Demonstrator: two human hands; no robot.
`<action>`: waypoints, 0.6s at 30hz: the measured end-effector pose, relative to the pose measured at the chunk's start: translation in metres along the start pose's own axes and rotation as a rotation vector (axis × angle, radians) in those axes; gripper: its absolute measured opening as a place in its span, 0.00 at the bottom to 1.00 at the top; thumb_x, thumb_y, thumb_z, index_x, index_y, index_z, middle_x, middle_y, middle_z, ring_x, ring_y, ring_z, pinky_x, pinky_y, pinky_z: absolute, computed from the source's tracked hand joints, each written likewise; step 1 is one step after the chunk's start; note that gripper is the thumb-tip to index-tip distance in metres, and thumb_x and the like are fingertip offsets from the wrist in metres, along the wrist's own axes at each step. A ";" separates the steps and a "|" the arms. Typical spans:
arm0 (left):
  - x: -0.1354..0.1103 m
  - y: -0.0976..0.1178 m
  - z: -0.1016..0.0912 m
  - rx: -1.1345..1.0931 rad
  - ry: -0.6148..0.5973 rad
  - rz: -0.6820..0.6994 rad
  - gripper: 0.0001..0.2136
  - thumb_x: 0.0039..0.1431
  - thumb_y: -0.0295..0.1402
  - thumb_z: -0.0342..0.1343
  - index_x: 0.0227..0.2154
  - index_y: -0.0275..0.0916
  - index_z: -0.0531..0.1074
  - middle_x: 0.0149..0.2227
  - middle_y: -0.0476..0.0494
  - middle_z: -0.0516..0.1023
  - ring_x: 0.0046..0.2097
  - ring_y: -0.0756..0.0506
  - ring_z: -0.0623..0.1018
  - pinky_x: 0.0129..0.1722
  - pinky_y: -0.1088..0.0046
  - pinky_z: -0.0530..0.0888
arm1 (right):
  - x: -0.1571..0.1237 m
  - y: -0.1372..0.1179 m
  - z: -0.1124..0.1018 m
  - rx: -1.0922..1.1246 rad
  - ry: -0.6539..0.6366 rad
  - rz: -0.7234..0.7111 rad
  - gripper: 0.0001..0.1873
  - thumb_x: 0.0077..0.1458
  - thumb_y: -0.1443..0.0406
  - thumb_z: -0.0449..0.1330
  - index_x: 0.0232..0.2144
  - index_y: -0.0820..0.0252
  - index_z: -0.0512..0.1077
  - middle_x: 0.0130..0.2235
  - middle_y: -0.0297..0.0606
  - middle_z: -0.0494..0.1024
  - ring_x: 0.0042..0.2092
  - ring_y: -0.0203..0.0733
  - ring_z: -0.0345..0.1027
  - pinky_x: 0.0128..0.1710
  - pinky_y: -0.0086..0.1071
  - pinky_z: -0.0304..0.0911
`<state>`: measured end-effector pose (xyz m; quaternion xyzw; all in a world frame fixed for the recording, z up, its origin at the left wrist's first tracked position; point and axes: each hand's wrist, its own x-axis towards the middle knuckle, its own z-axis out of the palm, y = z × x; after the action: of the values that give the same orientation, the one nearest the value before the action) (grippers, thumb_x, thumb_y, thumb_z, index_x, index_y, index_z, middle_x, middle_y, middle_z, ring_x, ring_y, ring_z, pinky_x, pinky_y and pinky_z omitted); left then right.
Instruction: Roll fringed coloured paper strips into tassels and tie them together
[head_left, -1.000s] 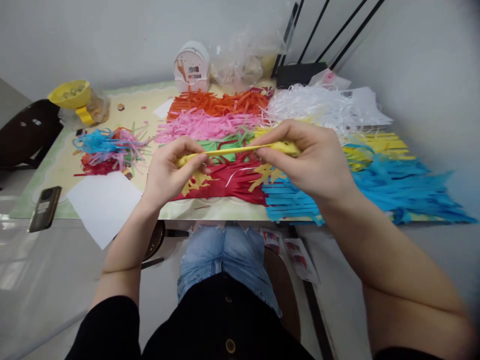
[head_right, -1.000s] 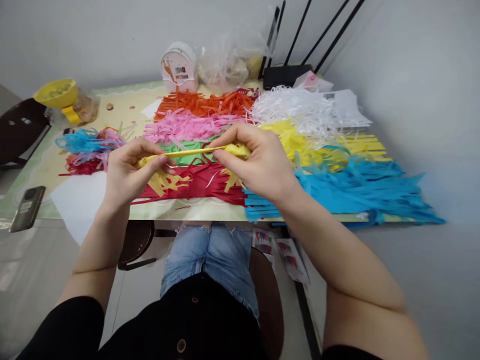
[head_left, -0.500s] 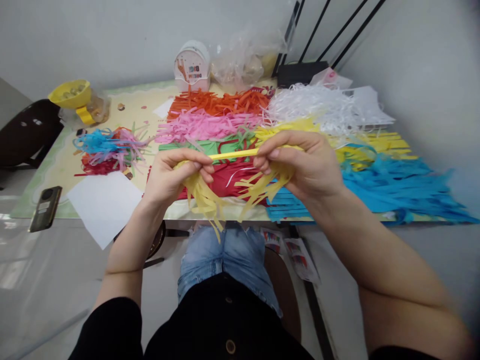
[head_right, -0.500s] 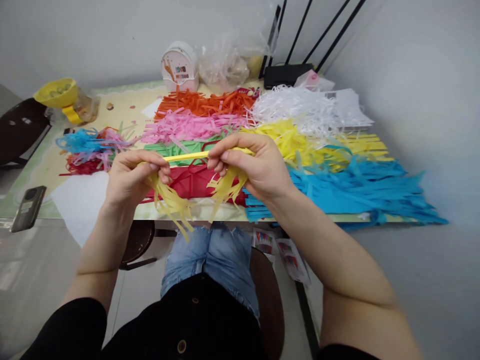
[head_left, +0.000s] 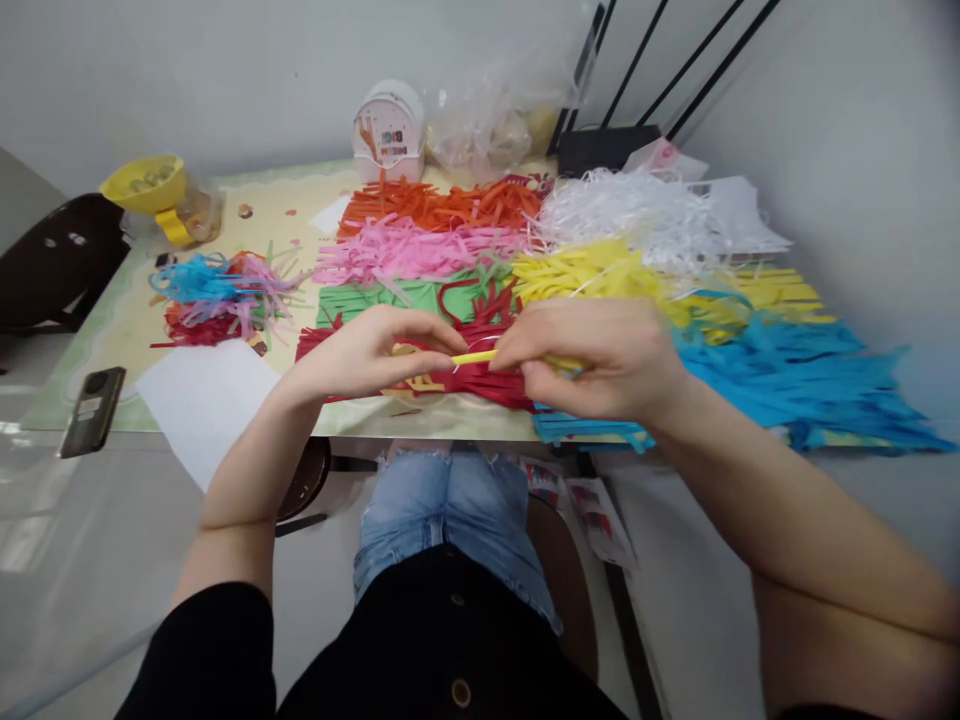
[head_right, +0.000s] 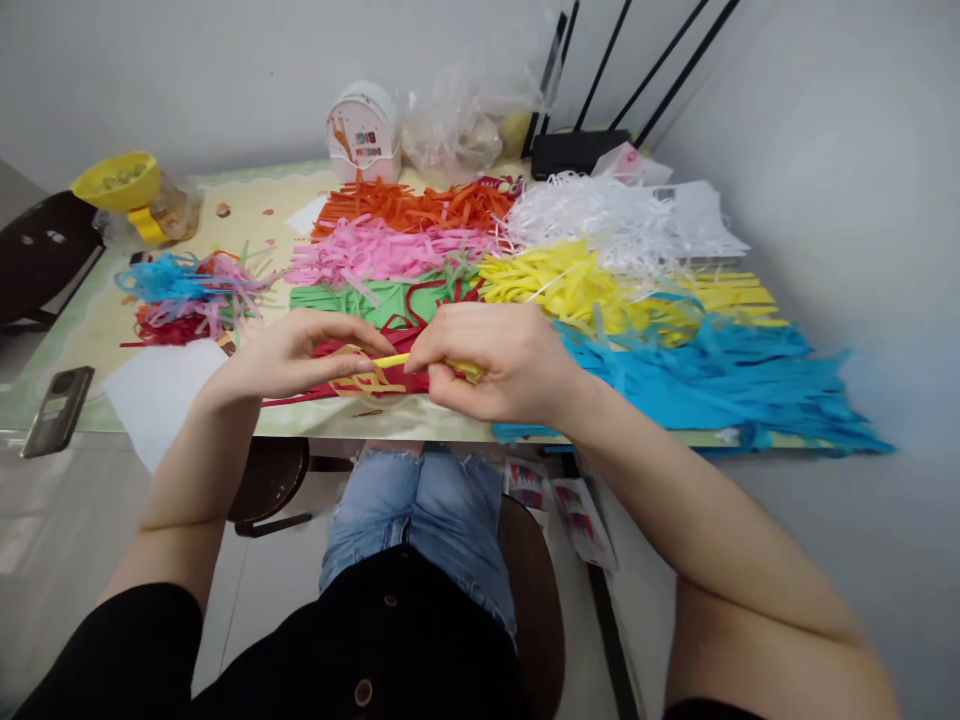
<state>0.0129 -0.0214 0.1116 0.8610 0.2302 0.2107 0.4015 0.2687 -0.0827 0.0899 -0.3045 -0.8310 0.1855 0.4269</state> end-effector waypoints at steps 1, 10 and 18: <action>0.003 0.000 0.002 0.020 -0.039 -0.004 0.09 0.64 0.37 0.62 0.40 0.40 0.84 0.37 0.43 0.87 0.37 0.46 0.85 0.40 0.74 0.79 | -0.001 0.000 0.000 -0.021 -0.019 -0.024 0.11 0.53 0.69 0.60 0.31 0.45 0.80 0.32 0.30 0.84 0.33 0.41 0.78 0.37 0.38 0.73; -0.014 -0.028 0.027 0.564 0.228 0.155 0.09 0.68 0.31 0.55 0.36 0.42 0.81 0.32 0.44 0.85 0.37 0.46 0.83 0.57 0.61 0.75 | -0.006 0.009 0.001 0.060 -0.095 0.279 0.16 0.58 0.57 0.65 0.48 0.48 0.84 0.43 0.37 0.87 0.42 0.47 0.80 0.41 0.37 0.73; -0.054 -0.054 0.047 0.607 0.403 0.301 0.08 0.69 0.33 0.60 0.47 0.48 0.81 0.48 0.44 0.87 0.50 0.43 0.86 0.65 0.51 0.73 | 0.012 0.024 0.060 0.846 -0.298 0.813 0.24 0.44 0.47 0.77 0.31 0.61 0.82 0.29 0.39 0.84 0.30 0.39 0.76 0.33 0.32 0.69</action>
<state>-0.0176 -0.0487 0.0316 0.9062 0.2275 0.3541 0.0400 0.2225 -0.0593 0.0499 -0.3723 -0.5529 0.6889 0.2848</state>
